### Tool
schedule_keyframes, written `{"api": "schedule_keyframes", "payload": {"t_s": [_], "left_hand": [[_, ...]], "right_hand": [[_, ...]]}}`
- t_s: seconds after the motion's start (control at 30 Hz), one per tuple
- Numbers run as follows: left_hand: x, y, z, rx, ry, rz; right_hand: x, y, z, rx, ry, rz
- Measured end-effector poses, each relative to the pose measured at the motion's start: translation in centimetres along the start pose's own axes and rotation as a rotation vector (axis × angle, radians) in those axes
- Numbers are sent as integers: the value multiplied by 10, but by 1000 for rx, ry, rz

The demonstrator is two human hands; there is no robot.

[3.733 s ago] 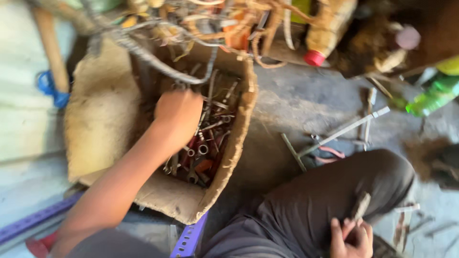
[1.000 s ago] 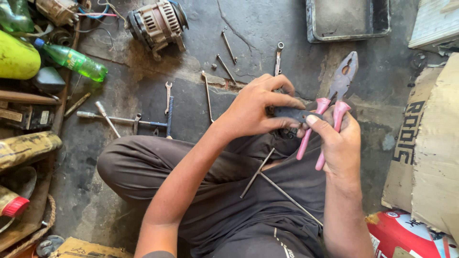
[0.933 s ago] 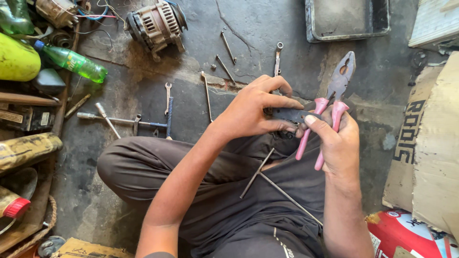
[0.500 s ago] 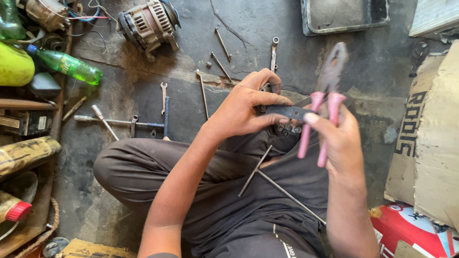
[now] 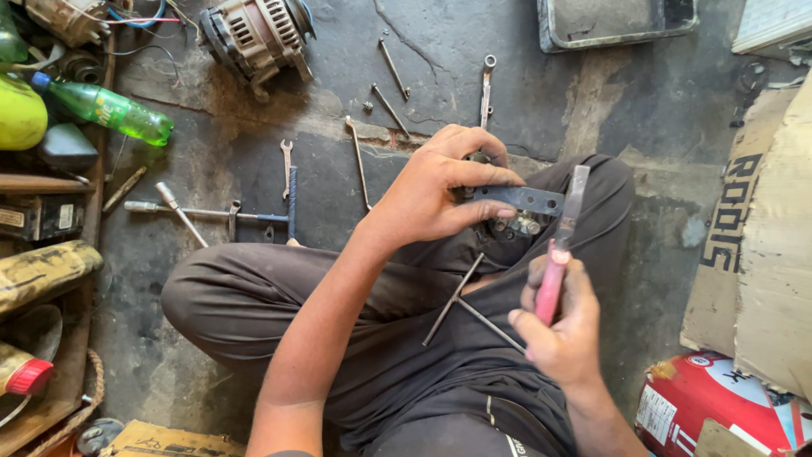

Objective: The person sits on the workshop floor with a starter motor in their lap and disassembles it. They use a long punch and hammer to drive the drive-end assembly off the housing, then use pliers and a screwdriver to work on the solenoid and remove remaining parts, and reach into a cardboard box of tools for a socket.

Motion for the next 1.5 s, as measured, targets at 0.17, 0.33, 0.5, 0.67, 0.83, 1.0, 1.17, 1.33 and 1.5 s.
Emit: {"api": "schedule_keyframes", "payload": {"t_s": [0.17, 0.33, 0.5, 0.67, 0.83, 1.0, 1.17, 1.33, 1.5], "left_hand": [[1, 0, -1, 8, -2, -14], [2, 3, 0, -6, -5, -5], [2, -1, 1, -36, 4, 10], [1, -1, 2, -23, 5, 16], [2, 0, 2, -10, 0, 2], [3, 1, 2, -14, -3, 12], [1, 1, -1, 0, -53, 16], [-1, 2, 0, 40, -9, 42], [-1, 2, 0, 47, -18, 59]], "right_hand": [[-4, 8, 26, -239, 154, -231], [-2, -9, 17, -182, 53, -78], [-3, 7, 7, -159, 56, -185], [-6, -1, 3, -152, 38, -100], [-6, -5, 11, -197, 64, -161], [-3, -9, 9, -286, -11, -165], [0, 7, 11, -167, -3, -165], [-2, 0, 8, -261, 15, -121], [-3, -12, 4, -204, -16, -87]]}}
Point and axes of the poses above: each hand's wrist, its own x-axis away from the middle knuckle, its own y-axis out of the back of the hand, z = x × y, the point moved 5 cm from there along -x, towards the middle knuckle, and after that the axes turned 9 degrees about -z, right-handed, at the moved point
